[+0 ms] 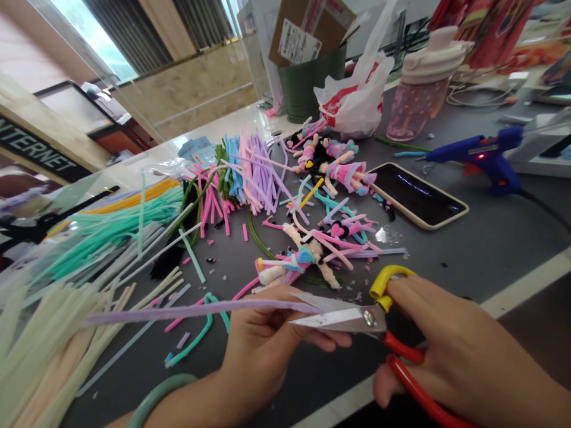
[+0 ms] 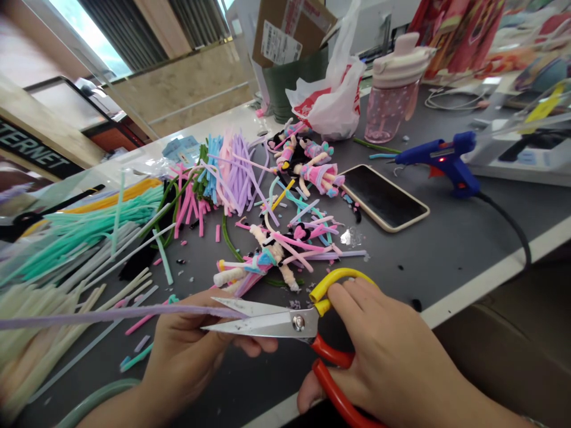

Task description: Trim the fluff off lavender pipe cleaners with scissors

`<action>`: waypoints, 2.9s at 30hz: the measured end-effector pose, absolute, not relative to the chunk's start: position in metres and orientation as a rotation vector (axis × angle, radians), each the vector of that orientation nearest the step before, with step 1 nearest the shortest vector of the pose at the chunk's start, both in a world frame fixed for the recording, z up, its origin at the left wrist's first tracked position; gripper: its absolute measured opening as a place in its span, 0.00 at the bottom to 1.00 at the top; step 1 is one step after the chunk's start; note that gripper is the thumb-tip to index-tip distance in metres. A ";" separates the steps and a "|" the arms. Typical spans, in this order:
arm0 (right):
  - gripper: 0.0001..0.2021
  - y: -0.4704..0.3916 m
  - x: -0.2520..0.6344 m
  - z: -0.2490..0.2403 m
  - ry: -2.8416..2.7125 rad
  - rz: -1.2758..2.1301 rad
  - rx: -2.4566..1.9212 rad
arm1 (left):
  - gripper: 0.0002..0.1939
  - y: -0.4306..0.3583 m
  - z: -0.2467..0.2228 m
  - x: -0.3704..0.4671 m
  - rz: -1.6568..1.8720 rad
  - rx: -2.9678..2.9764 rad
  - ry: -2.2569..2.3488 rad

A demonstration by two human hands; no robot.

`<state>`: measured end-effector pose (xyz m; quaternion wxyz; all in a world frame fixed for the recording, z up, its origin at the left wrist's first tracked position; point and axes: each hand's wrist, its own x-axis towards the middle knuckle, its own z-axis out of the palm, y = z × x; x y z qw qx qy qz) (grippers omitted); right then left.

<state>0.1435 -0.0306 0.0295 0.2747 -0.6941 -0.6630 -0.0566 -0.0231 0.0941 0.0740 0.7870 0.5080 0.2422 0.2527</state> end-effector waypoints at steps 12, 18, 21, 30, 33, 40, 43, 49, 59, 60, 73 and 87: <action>0.24 -0.030 0.148 0.035 -1.855 -0.256 -1.838 | 0.03 0.094 0.072 -0.023 0.526 1.068 0.480; 0.26 -0.030 0.148 0.033 -1.853 -0.247 -1.812 | 0.02 0.095 0.072 -0.024 0.522 1.036 0.440; 0.26 -0.031 0.147 0.031 -1.810 -0.277 -1.825 | 0.02 0.096 0.072 -0.024 0.515 1.028 0.440; 0.25 -0.030 0.148 0.033 -1.819 -0.336 -1.799 | 0.02 0.096 0.071 -0.024 0.509 1.039 0.443; 0.24 -0.030 0.147 0.033 -1.806 -0.339 -1.800 | 0.03 0.096 0.071 -0.025 0.502 1.055 0.457; 0.23 -0.031 0.148 0.032 -1.808 -0.351 -1.794 | 0.03 0.095 0.070 -0.025 0.510 1.075 0.471; 0.23 -0.030 0.150 0.032 -1.801 -0.367 -1.793 | 0.04 0.096 0.069 -0.024 0.505 1.087 0.481; 0.23 -0.029 0.154 0.031 -1.801 -0.321 -1.755 | 0.05 0.099 0.071 -0.023 0.521 1.126 0.507; 0.24 -0.029 0.154 0.028 -1.778 -0.307 -1.745 | 0.03 0.099 0.072 -0.023 0.501 1.096 0.461; 0.24 -0.029 0.154 0.027 -1.778 -0.308 -1.748 | 0.03 0.099 0.072 -0.023 0.502 1.093 0.459; 0.25 -0.029 0.156 0.028 -1.747 -0.265 -1.762 | 0.04 0.099 0.073 -0.022 0.512 1.102 0.533; 0.24 -0.031 0.164 0.025 -1.733 -0.212 -1.811 | 0.06 0.104 0.075 -0.023 0.638 1.200 0.606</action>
